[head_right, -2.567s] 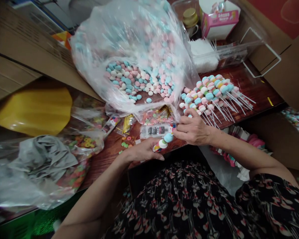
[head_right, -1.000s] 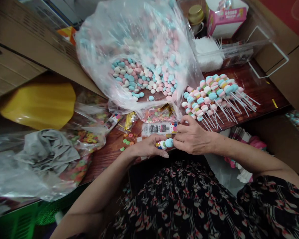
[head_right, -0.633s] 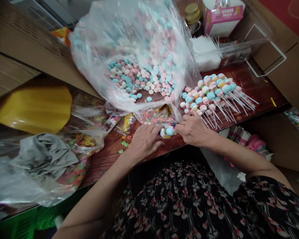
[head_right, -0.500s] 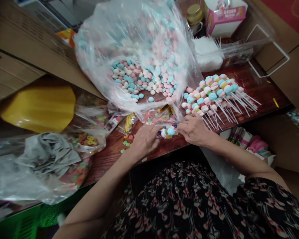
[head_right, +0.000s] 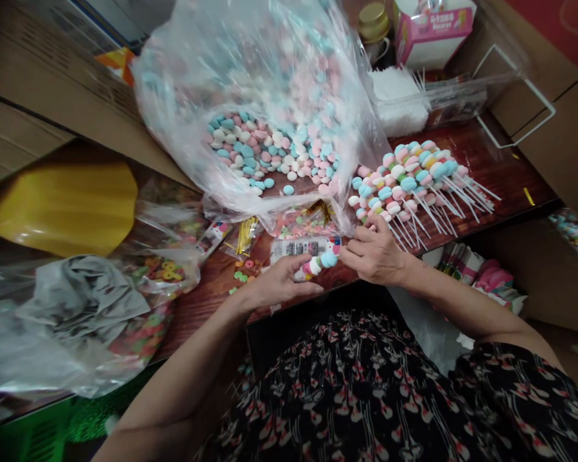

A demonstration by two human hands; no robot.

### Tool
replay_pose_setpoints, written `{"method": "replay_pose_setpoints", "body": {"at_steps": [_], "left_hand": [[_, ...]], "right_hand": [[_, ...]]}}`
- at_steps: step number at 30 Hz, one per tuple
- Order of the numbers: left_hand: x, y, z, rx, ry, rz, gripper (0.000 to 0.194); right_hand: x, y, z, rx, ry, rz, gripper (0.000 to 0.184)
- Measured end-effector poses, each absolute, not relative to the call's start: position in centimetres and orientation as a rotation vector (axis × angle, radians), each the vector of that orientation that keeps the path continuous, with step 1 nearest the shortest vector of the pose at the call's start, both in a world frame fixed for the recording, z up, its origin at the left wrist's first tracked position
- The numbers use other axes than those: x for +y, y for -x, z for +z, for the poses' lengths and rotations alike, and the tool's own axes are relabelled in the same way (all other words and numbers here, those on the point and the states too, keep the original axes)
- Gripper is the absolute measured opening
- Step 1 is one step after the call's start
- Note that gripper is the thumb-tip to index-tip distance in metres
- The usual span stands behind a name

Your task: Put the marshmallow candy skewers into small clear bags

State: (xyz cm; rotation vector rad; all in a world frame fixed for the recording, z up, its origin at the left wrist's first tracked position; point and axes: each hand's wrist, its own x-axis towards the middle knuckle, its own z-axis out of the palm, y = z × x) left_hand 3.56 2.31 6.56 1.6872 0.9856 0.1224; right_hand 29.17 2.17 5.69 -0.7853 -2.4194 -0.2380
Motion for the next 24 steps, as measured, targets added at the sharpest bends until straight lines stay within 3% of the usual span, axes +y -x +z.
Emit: {"method": "replay_pose_setpoints", "body": {"at_steps": [8, 14, 24], "left_hand": [[1.7, -3.7, 5.1, 0.985, -1.667, 0.17, 0.038], [1.6, -4.2, 5.2, 0.934, -1.678, 0.136, 0.029], [1.9, -4.0, 6.5, 1.223, -2.188, -0.093, 0.022]], "right_hand": [[1.5, -28.3, 5.1, -2.464, 0.851, -0.095, 0.015], [1.2, -27.8, 4.9, -2.528, 0.78, -0.075, 0.017], [0.4, -27.6, 5.1, -2.637, 0.883, 0.127, 0.014]]}}
